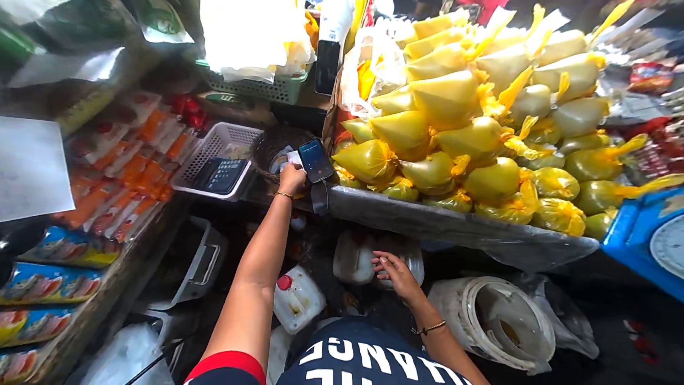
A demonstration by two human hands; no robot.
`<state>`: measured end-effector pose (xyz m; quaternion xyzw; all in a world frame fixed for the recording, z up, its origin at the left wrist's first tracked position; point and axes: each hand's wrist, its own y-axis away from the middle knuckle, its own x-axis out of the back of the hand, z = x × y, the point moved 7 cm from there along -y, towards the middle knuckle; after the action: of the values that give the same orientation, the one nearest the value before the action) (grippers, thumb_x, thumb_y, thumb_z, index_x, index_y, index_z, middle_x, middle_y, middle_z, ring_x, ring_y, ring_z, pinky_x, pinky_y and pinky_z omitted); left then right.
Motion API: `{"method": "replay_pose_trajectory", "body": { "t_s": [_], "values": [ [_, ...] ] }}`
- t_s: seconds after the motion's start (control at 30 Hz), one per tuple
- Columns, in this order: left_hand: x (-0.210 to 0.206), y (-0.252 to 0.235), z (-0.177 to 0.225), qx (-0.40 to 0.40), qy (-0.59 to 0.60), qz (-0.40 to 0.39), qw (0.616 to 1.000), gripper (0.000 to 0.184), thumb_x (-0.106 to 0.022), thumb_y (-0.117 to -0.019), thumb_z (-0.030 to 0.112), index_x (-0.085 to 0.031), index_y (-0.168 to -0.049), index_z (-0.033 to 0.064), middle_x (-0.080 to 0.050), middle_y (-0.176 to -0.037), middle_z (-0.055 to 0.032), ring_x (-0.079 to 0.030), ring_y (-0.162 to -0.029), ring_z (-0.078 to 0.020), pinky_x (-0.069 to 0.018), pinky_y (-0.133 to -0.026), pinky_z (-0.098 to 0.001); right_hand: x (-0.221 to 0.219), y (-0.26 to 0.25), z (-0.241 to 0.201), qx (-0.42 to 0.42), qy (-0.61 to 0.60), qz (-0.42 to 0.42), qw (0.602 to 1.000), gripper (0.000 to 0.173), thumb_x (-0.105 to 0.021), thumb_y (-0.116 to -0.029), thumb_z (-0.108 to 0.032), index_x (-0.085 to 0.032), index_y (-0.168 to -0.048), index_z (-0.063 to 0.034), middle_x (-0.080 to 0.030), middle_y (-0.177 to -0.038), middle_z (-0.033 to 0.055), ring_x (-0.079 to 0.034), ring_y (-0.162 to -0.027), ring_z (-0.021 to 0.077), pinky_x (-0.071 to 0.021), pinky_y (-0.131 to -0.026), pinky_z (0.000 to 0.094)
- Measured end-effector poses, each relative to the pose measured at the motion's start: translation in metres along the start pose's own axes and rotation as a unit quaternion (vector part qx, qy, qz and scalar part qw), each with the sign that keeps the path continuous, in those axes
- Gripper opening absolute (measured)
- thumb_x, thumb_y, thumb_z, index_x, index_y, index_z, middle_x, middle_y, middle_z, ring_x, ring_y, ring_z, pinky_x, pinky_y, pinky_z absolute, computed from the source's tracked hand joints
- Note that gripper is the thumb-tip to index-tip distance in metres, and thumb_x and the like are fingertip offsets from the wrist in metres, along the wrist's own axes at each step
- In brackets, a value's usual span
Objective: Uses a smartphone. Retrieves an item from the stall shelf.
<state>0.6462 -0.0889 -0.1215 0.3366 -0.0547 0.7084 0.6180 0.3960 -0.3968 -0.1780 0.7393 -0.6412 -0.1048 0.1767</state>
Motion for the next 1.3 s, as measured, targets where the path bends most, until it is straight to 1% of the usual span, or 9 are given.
{"method": "replay_pose_trajectory", "body": {
  "t_s": [0.2,0.37,0.53,0.83,0.9,1.03,1.17,1.23,1.3],
  "values": [
    [0.01,0.026,0.02,-0.041,-0.153,0.032,0.987,0.037,-0.046,-0.1026,0.02,-0.065,-0.125,-0.0034,-0.064,-0.123,-0.0306,-0.061,-0.117,-0.0469,-0.046,-0.095,-0.0683,0.01,0.02,0.017,-0.015,0.009,0.033,0.999,0.041,-0.037,-0.1098,-0.021,-0.054,-0.14,0.0009,-0.064,-0.127,0.0167,-0.066,-0.107,0.0218,-0.0561,-0.088,0.0369],
    [-0.001,0.08,0.083,-0.173,-0.184,0.048,0.966,0.038,-0.045,-0.107,0.026,-0.063,-0.133,0.0052,-0.064,-0.129,-0.0251,-0.058,-0.124,-0.0445,-0.0428,-0.101,-0.0672,0.036,0.046,0.043,-0.07,0.029,0.092,0.993,0.04,-0.037,-0.1105,-0.018,-0.052,-0.142,0.002,-0.062,-0.13,0.0209,-0.065,-0.111,0.027,-0.0538,-0.092,0.0417],
    [-0.081,0.18,0.136,-0.423,-0.17,-0.067,0.887,0.027,-0.054,-0.1057,0.022,-0.063,-0.118,0.0005,-0.068,-0.104,-0.0227,-0.067,-0.096,-0.0412,-0.0521,-0.084,-0.0645,0.061,0.079,0.066,-0.099,0.029,0.119,0.988,0.04,-0.042,-0.1099,-0.02,-0.052,-0.143,0.0012,-0.061,-0.133,0.0223,-0.063,-0.118,0.0299,-0.0512,-0.1,0.0452],
    [-0.253,0.334,0.194,-0.575,-0.217,-0.198,0.763,0.031,-0.045,-0.1067,0.015,-0.061,-0.116,-0.0105,-0.066,-0.102,-0.0301,-0.066,-0.097,-0.0463,-0.0495,-0.086,-0.063,0.169,0.156,0.08,-0.014,0.106,0.238,0.965,0.039,-0.048,-0.1072,-0.021,-0.059,-0.138,0.0008,-0.062,-0.134,0.0233,-0.06,-0.126,0.0337,-0.0433,-0.111,0.0504],
    [-0.289,0.368,0.206,-0.588,-0.2,-0.224,0.751,0.035,-0.043,-0.1084,0.019,-0.063,-0.112,-0.0107,-0.066,-0.097,-0.0295,-0.066,-0.095,-0.0457,-0.0489,-0.086,-0.0629,0.225,0.204,0.083,-0.001,0.118,0.351,0.929,0.038,-0.05,-0.1055,-0.019,-0.06,-0.136,0.0025,-0.061,-0.135,0.024,-0.057,-0.129,0.0337,-0.0423,-0.113,0.047],
    [-0.361,0.437,0.217,-0.627,-0.155,-0.278,0.711,0.043,-0.045,-0.1077,0.026,-0.063,-0.091,-0.0085,-0.06,-0.076,-0.02,-0.063,-0.073,-0.0349,-0.0497,-0.07,-0.0543,0.345,0.354,0.098,-0.056,0.137,0.603,0.784,0.039,-0.049,-0.1054,-0.02,-0.06,-0.137,-0.0008,-0.058,-0.14,0.0214,-0.059,-0.127,0.0326,-0.0476,-0.108,0.045],
    [-0.416,0.522,0.226,-0.677,-0.15,-0.355,0.627,0.028,-0.049,-0.1046,0.016,-0.066,-0.104,-0.0066,-0.067,-0.102,-0.0228,-0.068,-0.095,-0.0362,-0.0545,-0.086,-0.0537,0.399,0.494,0.131,-0.043,0.118,0.767,0.629,0.037,-0.049,-0.1056,-0.017,-0.06,-0.136,0.0004,-0.062,-0.132,0.0243,-0.066,-0.114,0.0368,-0.0537,-0.097,0.052],
    [-0.44,0.57,0.236,-0.706,-0.149,-0.379,0.58,0.027,-0.054,-0.1026,0.02,-0.068,-0.107,-0.0023,-0.068,-0.104,-0.0202,-0.069,-0.095,-0.0339,-0.0553,-0.083,-0.0521,0.404,0.525,0.15,-0.022,0.094,0.794,0.6,0.037,-0.046,-0.1061,-0.016,-0.058,-0.137,0.0028,-0.062,-0.131,0.025,-0.065,-0.115,0.0353,-0.053,-0.098,0.0487],
    [-0.464,0.623,0.246,-0.734,-0.142,-0.398,0.532,0.027,-0.058,-0.1022,0.024,-0.07,-0.104,-0.0002,-0.07,-0.103,-0.0181,-0.07,-0.095,-0.033,-0.0557,-0.083,-0.0524,0.402,0.533,0.173,-0.022,0.063,0.786,0.615,0.039,-0.044,-0.107,-0.016,-0.056,-0.138,0.0044,-0.061,-0.134,0.0251,-0.063,-0.118,0.0325,-0.0519,-0.1,0.0433]
  ]
}}
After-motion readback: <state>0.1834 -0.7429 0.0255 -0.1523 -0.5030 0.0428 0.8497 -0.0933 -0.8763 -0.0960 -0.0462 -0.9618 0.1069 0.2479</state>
